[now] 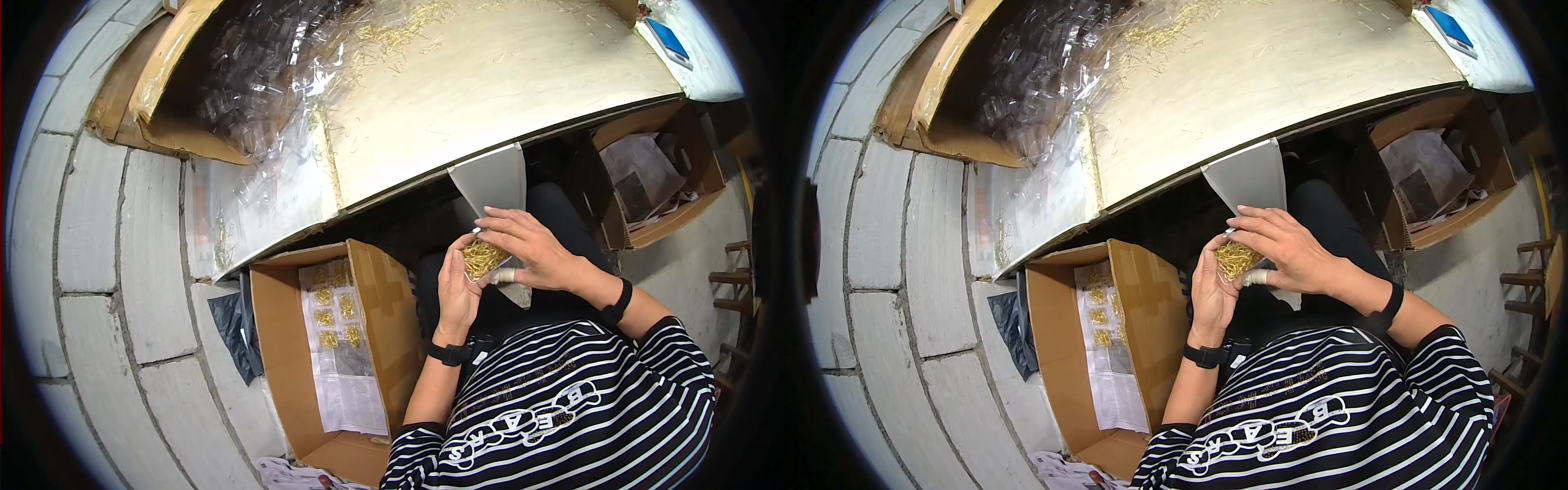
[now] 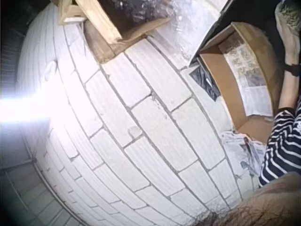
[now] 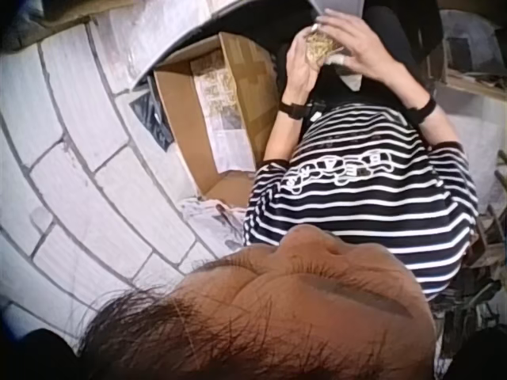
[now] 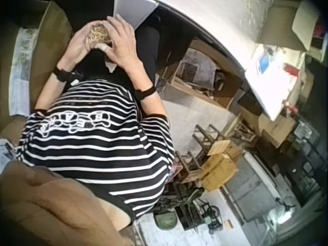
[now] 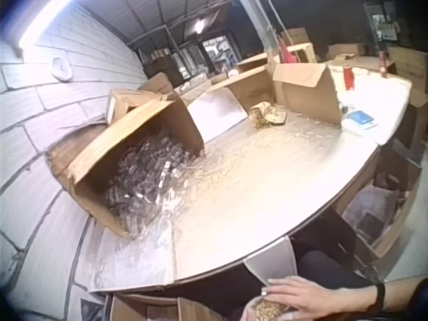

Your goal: The person sits on the floor and repeatedly scoops small yellow items from a table into clear plastic bags. They place the filled bags into a cardboard box and occasionally sweep loose items on the table into a pile using a small brush.

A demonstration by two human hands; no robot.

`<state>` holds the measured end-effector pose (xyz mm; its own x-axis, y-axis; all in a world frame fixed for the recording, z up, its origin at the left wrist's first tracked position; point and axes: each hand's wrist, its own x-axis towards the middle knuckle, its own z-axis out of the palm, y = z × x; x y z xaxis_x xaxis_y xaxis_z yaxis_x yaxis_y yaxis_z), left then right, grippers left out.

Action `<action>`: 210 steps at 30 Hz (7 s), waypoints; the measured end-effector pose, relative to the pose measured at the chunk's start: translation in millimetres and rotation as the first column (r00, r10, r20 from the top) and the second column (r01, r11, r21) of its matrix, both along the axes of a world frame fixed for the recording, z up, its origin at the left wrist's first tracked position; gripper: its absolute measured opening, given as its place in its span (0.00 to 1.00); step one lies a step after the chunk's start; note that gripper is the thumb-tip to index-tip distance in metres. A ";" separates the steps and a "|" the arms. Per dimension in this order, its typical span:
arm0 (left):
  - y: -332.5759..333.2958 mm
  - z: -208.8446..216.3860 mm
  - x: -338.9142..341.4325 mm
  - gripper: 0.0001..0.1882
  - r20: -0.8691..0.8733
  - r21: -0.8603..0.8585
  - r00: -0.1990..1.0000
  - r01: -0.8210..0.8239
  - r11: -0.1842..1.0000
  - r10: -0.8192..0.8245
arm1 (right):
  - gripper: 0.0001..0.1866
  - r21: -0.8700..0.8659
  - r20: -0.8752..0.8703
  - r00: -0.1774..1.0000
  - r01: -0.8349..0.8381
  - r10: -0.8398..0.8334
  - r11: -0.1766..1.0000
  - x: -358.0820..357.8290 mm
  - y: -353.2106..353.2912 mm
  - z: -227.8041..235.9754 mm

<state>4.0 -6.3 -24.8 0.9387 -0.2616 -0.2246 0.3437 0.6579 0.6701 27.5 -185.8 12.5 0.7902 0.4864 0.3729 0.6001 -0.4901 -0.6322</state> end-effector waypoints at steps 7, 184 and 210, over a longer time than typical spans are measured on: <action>3.7 -0.5 -0.9 0.15 -0.021 0.128 0.998 -0.057 0.990 0.060 | 0.23 0.204 -0.148 0.988 -0.004 0.035 0.979 1.8 7.1 -16.8; -24.5 -105.1 21.4 0.25 -0.317 0.149 0.900 0.359 0.921 -0.300 | 0.21 -0.074 -0.316 0.949 -0.051 0.025 0.996 -10.9 -23.3 -60.2; -8.0 -129.7 21.2 0.12 -0.252 0.236 0.959 0.194 0.952 -0.133 | 0.26 -0.491 0.066 0.968 0.243 -0.243 0.836 245.6 -30.9 30.1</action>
